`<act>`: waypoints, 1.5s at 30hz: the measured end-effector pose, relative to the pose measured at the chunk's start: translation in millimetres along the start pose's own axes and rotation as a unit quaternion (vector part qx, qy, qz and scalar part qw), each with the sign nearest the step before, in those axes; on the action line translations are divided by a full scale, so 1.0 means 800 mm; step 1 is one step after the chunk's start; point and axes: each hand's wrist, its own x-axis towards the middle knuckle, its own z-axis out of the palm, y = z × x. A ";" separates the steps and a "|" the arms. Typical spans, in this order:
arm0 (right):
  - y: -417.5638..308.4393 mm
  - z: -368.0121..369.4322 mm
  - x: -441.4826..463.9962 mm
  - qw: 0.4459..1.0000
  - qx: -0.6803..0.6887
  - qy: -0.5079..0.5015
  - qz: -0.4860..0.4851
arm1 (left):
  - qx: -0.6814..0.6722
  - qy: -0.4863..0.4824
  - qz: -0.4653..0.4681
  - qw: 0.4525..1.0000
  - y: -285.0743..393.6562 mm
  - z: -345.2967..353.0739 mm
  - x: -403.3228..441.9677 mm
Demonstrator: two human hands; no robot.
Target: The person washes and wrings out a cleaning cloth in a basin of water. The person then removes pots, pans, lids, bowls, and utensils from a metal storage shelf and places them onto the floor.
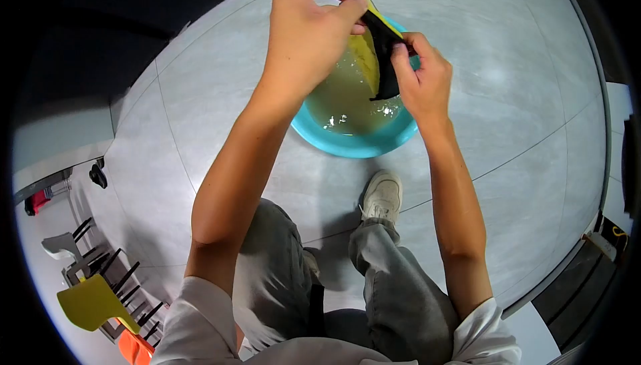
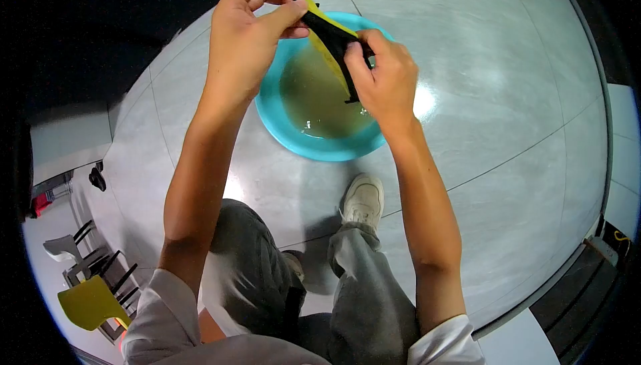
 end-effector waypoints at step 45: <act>-0.042 0.007 -0.051 0.915 0.119 -0.371 0.101 | -0.034 -0.054 0.102 0.993 -0.029 -0.057 0.012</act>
